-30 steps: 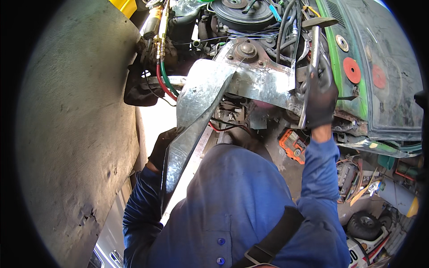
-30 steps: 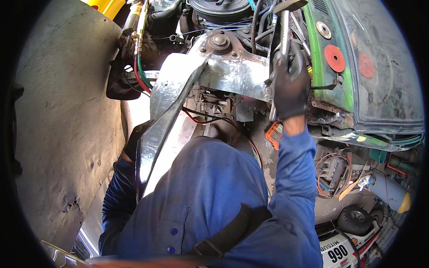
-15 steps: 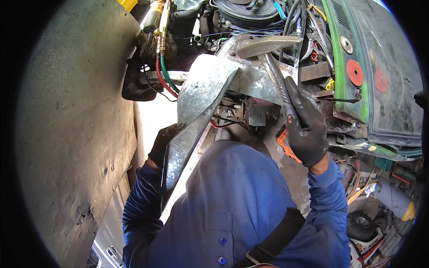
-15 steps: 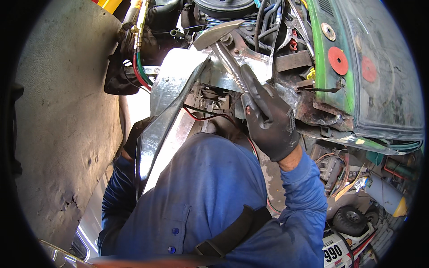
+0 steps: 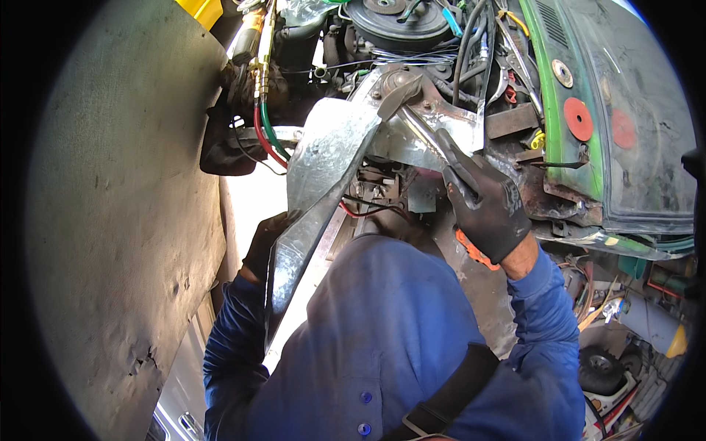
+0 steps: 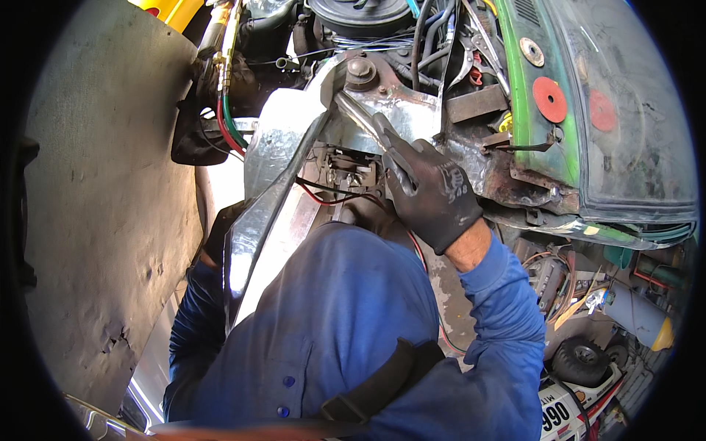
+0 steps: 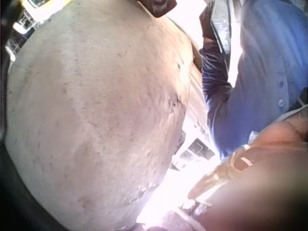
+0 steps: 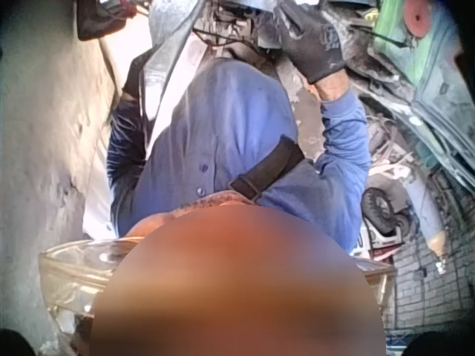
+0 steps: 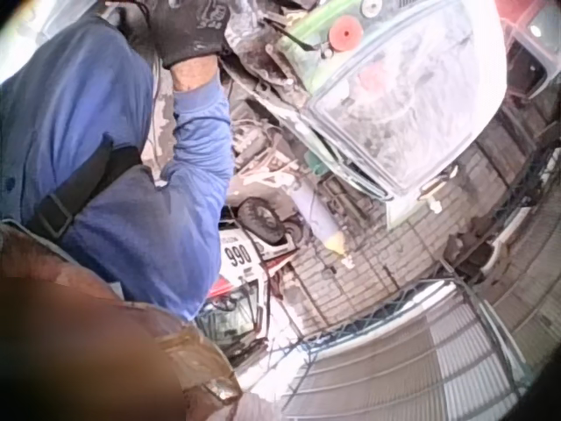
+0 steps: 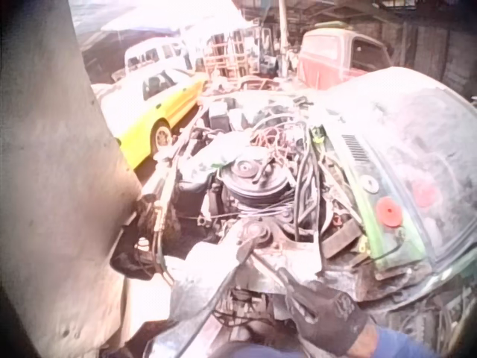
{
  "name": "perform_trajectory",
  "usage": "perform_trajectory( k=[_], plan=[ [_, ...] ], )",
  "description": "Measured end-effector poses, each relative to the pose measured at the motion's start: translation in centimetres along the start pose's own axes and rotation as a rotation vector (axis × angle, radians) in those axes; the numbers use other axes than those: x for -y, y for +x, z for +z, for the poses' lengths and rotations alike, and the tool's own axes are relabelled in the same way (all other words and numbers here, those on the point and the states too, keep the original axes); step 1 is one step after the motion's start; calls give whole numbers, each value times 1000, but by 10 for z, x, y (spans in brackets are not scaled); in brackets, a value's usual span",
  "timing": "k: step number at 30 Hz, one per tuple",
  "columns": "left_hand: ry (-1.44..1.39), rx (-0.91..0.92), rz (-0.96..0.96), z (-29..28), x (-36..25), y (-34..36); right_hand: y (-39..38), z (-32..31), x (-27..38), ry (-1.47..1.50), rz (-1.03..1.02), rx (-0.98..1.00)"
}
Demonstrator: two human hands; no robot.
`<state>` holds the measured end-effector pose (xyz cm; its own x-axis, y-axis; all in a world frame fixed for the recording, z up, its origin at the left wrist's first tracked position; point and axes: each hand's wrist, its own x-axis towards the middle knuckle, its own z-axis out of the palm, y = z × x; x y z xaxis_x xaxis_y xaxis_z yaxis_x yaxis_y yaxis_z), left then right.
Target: The person hammers a metal panel on a workbench, then uses tin snips to trim its edge. They fit the panel into the car's front frame, use an angle grinder to smooth the edge, and reposition the panel for final alignment.
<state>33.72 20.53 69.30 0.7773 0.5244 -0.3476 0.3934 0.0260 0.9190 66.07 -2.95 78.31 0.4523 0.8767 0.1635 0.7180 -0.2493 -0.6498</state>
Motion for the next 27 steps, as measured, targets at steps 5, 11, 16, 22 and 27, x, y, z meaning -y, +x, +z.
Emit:
perform_trajectory(
  k=[5, 11, 16, 22, 27],
  plan=[
    [-23, 24, -32, 0, 5, 1, -2, 17, -7, 104, -28, -4],
    [-190, -42, -195, 2, 9, 1, 21, 14, -52, 167, 167, -318],
    [3, -170, -73, 0, -7, -18, 89, 14, -138, -151, 255, -616],
    [-116, -235, -84, -5, -24, -37, 151, -8, -203, -326, 670, -485],
    [-199, -256, -90, -5, -22, -46, 164, -4, -220, -568, 703, -274]
  ],
)
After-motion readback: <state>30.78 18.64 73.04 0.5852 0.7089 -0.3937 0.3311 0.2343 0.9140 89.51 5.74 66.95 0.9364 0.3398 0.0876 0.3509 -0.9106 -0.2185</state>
